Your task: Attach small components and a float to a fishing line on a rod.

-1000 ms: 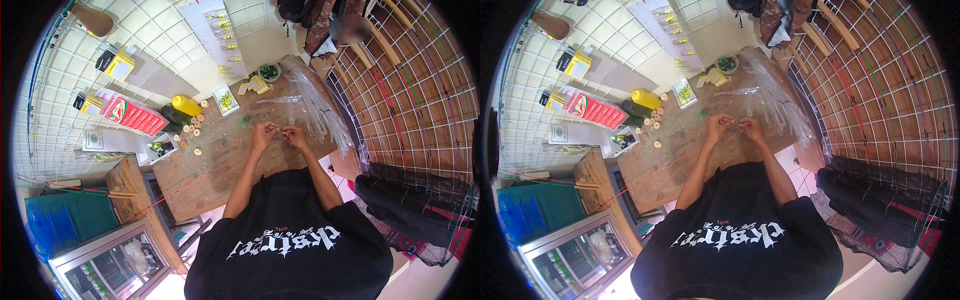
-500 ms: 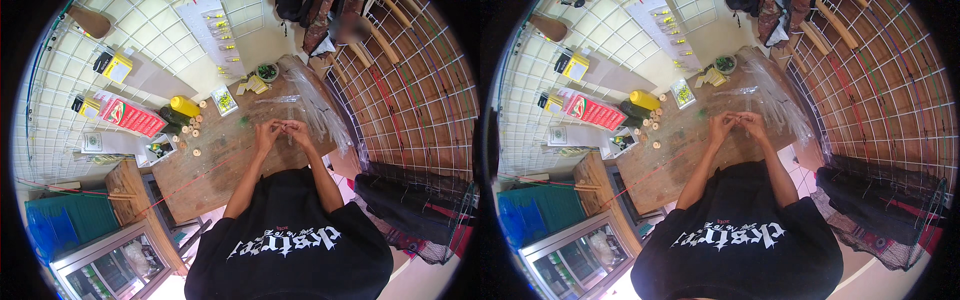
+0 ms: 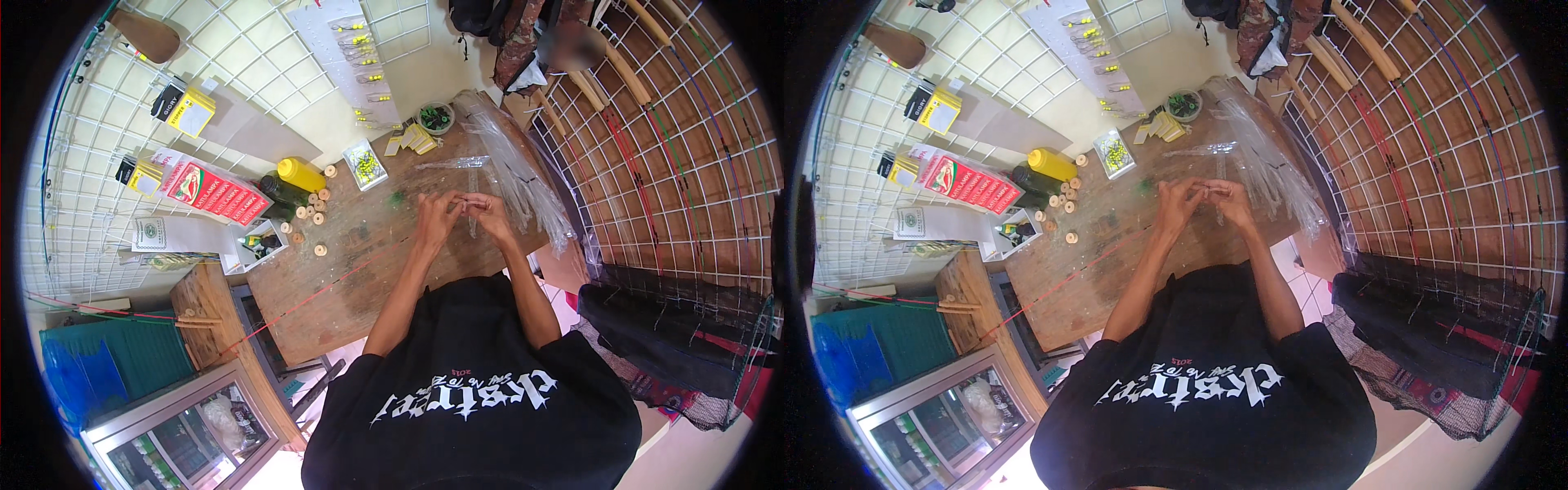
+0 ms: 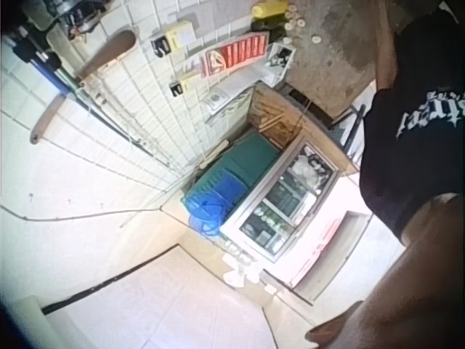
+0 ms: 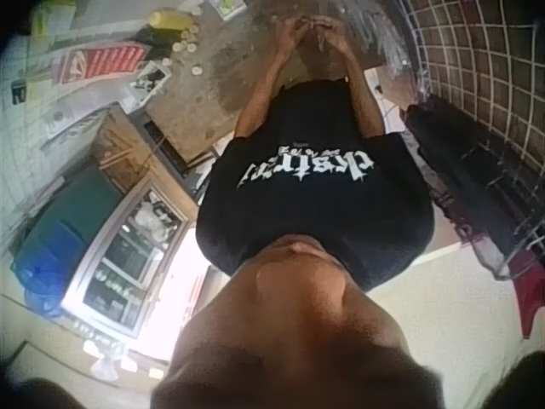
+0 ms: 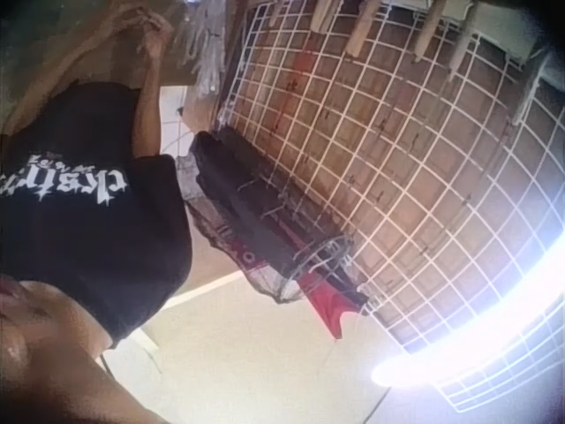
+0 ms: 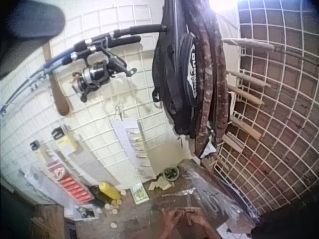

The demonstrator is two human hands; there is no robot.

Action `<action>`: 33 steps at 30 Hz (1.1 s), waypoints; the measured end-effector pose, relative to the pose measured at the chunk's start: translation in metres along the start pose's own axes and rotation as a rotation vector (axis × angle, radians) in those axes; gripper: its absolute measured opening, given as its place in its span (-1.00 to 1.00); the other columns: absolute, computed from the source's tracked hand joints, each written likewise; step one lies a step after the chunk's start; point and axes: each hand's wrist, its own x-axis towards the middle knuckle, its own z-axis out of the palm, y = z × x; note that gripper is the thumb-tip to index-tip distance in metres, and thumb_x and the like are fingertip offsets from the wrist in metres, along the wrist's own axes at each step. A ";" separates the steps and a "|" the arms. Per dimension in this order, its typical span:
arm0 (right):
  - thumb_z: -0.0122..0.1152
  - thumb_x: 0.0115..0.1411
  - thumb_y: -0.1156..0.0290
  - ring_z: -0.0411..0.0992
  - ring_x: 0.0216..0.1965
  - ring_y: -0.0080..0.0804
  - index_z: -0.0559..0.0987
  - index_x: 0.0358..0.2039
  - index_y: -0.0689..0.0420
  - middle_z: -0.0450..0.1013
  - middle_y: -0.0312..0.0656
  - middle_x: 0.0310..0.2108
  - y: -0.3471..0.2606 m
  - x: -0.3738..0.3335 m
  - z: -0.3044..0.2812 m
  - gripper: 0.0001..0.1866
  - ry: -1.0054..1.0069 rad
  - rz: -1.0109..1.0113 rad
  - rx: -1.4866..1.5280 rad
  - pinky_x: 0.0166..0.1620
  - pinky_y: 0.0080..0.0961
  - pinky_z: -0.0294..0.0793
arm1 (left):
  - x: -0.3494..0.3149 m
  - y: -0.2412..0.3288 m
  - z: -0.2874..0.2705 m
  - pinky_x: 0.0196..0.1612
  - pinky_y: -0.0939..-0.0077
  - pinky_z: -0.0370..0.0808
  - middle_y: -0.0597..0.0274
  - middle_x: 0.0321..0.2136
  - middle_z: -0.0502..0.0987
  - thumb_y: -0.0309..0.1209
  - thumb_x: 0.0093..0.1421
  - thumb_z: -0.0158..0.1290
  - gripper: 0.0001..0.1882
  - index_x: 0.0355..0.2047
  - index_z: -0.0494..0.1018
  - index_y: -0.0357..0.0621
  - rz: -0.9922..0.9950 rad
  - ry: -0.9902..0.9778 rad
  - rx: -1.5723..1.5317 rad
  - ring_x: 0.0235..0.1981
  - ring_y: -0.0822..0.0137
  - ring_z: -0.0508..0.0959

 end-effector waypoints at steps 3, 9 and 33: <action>0.14 0.14 0.62 0.49 -0.24 -0.52 0.51 -0.08 0.34 0.53 -0.16 -0.19 -0.003 -0.001 -0.002 -0.70 -0.003 -0.002 -0.007 -0.09 -0.56 0.49 | 0.001 0.003 0.000 -0.22 0.28 0.24 0.19 -0.41 0.62 -0.42 0.05 0.14 -0.83 -0.31 0.55 -0.12 -0.026 -0.024 -0.015 -0.35 0.10 0.50; 0.05 0.17 0.65 0.47 -0.19 -0.47 0.40 0.04 0.31 0.50 -0.14 -0.18 -0.009 -0.005 -0.005 -0.62 -0.054 -0.025 0.057 -0.04 -0.52 0.49 | 0.001 0.003 0.002 -0.23 0.30 0.24 0.21 -0.40 0.62 -0.43 0.04 0.14 -0.82 -0.30 0.56 -0.12 0.040 0.040 -0.029 -0.39 0.14 0.49; 0.04 0.31 0.34 0.46 -0.24 -0.43 0.38 -0.19 0.18 0.46 -0.15 -0.28 -0.026 -0.007 0.002 -0.81 0.111 0.038 0.195 -0.13 -0.47 0.50 | 0.007 0.020 0.001 -0.32 0.38 0.21 0.25 -0.59 0.51 -0.40 0.04 0.18 -0.85 -0.34 0.60 -0.07 0.160 0.194 0.023 -0.51 0.29 0.39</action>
